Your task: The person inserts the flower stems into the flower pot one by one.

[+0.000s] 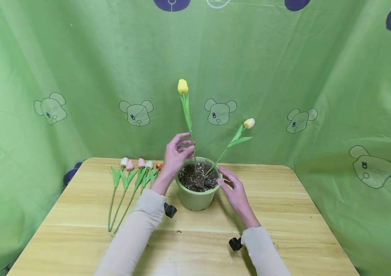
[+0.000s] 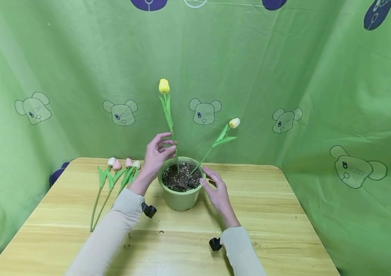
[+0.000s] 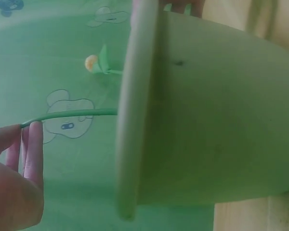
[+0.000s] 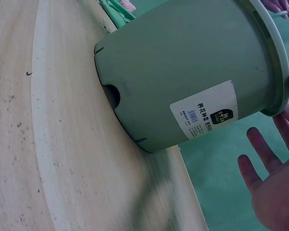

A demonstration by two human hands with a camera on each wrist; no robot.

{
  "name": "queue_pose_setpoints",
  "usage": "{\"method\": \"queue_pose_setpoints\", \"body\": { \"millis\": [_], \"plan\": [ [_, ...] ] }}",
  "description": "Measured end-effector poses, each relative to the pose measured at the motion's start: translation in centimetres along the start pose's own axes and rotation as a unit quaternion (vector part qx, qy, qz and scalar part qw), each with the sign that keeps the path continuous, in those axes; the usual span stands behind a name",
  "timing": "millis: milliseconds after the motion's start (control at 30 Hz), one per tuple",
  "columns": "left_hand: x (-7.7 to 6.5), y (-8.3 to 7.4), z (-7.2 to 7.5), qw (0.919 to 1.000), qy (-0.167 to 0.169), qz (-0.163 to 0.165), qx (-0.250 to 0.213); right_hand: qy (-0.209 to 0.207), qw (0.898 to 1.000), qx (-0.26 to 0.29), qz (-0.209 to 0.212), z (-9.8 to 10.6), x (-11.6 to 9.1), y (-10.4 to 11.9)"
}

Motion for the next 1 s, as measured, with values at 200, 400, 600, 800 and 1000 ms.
{"method": "queue_pose_setpoints", "body": {
  "millis": [200, 400, 600, 800, 1000],
  "plan": [
    [0.7, 0.8, -1.6, 1.0000, 0.001, -0.001, 0.000, 0.000, 1.000, 0.005, 0.006, 0.0, -0.1, 0.0],
    [1.4, 1.9, -2.7, 0.9999, -0.001, -0.007, 0.010, -0.001, 1.000, 0.008, 0.008, -0.1, -0.1, 0.0],
    [1.6, 2.6, -3.2, 0.9999, -0.006, -0.006, 0.014, 0.003, 1.000, 0.011, 0.018, -0.2, -0.2, 0.1],
    [1.7, 2.9, -3.3, 0.9995, -0.009, -0.004, 0.028, 0.008, 1.000, 0.009, 0.023, -0.2, -0.1, -0.1],
    [1.9, 3.4, -3.4, 0.9981, -0.007, -0.024, 0.057, 0.005, 0.999, 0.021, 0.025, 0.0, 0.1, -0.6]
  ]
}}
Point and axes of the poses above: each hand's wrist, its own x-axis towards the middle knuckle, its own z-axis out of the back of the hand, y = z × x, the point moved 1 cm from there along x, towards the middle knuckle, and after that the axes turned 14 degrees about x, right-handed, at the moved point
